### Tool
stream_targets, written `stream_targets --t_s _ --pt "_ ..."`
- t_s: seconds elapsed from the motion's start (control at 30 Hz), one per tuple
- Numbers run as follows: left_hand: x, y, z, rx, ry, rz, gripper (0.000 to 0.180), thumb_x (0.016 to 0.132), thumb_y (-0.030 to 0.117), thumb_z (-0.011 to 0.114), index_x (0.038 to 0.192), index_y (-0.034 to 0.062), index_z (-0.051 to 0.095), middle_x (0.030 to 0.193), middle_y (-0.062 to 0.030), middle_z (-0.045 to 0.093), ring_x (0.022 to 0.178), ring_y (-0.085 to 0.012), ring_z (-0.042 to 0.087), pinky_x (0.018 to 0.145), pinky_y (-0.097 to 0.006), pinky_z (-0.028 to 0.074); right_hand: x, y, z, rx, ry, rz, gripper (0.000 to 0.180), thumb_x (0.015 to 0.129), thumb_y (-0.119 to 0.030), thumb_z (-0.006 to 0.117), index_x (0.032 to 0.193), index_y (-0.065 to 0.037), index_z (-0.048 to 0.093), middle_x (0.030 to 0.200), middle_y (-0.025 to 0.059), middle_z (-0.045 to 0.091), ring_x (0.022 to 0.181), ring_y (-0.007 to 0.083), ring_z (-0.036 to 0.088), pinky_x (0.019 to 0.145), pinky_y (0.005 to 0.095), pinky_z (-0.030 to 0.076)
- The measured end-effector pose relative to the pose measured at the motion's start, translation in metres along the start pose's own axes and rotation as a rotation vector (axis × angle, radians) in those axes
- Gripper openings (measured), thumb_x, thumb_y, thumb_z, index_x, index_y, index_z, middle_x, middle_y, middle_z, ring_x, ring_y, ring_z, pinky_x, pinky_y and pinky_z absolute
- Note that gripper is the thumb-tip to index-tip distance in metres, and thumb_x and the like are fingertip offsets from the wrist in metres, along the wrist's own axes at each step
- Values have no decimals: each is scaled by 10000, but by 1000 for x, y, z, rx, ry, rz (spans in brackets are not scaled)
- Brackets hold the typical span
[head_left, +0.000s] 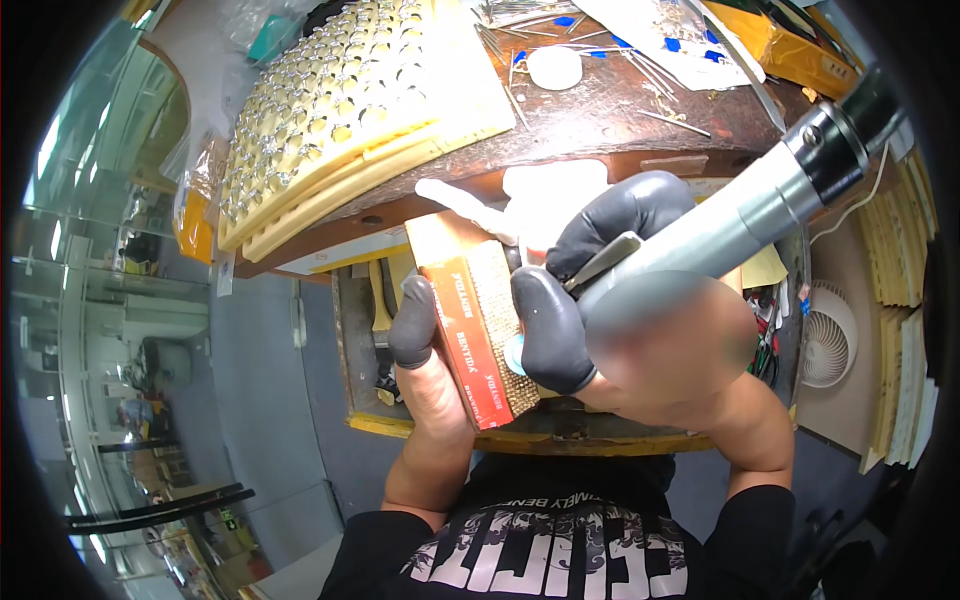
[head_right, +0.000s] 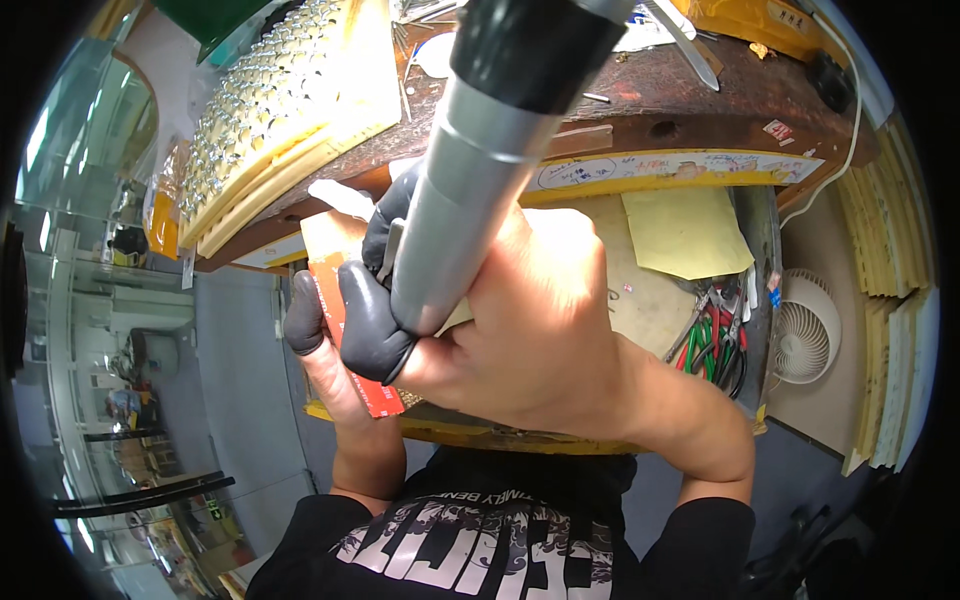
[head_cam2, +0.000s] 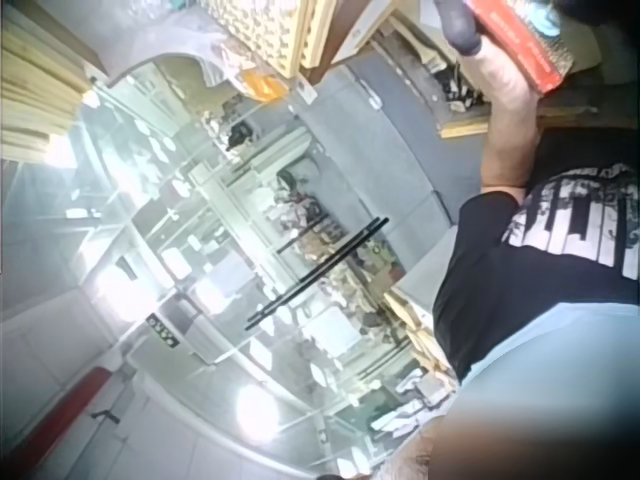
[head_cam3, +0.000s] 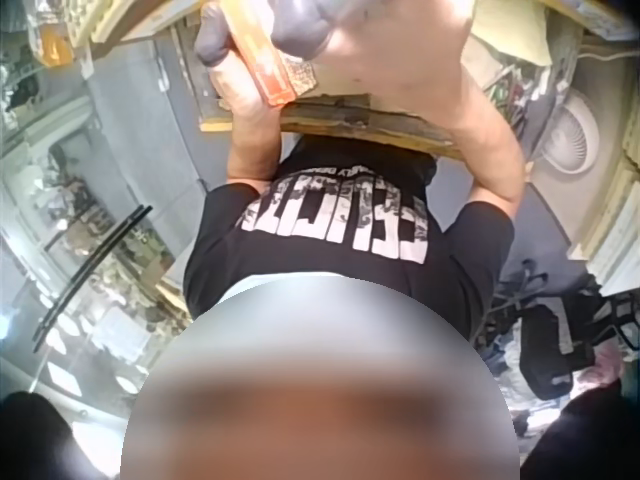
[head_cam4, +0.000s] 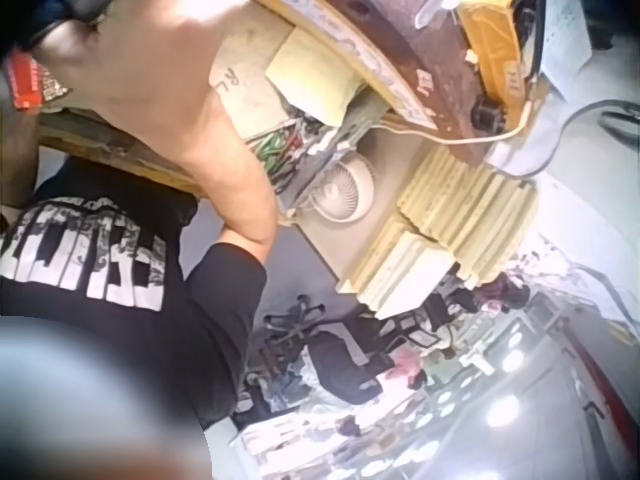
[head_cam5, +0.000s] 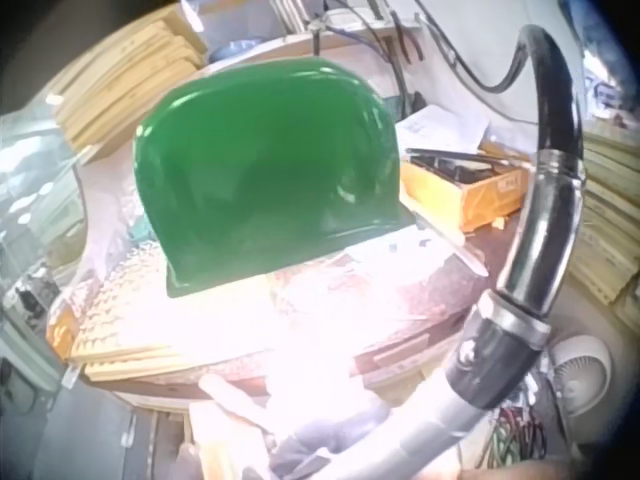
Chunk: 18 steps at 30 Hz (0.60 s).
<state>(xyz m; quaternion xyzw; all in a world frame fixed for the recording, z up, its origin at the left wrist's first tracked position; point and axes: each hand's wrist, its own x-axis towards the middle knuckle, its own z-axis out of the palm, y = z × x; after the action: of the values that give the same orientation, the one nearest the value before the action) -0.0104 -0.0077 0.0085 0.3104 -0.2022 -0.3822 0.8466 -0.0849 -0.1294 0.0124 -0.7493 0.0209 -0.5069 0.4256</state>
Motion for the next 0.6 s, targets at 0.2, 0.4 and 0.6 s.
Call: stream_targets --t_s 0.2,0.4,0.6 --pt "1 -1 -9 -9 -62 -23 438 992 375 433 1215 13 537 1166 -82 592 1076 -166 558 979 -322 419 3 -1 -4 -24 -1 -37 178 709 -43 773 721 40 616 772 101 590 615 108 583 530 227 448" --pt "0 -4 -13 -99 24 -13 538 957 448 438 1254 3 501 1196 -119 574 1094 -203 561 989 -355 426 4 1 0 12 28 -31 177 714 -43 769 722 33 609 763 97 589 595 113 577 525 229 449" --pt "3 -8 -17 -110 -27 -17 656 925 524 436 1309 -8 456 1232 -149 555 1142 -242 547 1014 -386 413 0 2 0 55 68 -13 200 720 -45 771 658 10 590 762 100 591 584 115 573 512 238 450"
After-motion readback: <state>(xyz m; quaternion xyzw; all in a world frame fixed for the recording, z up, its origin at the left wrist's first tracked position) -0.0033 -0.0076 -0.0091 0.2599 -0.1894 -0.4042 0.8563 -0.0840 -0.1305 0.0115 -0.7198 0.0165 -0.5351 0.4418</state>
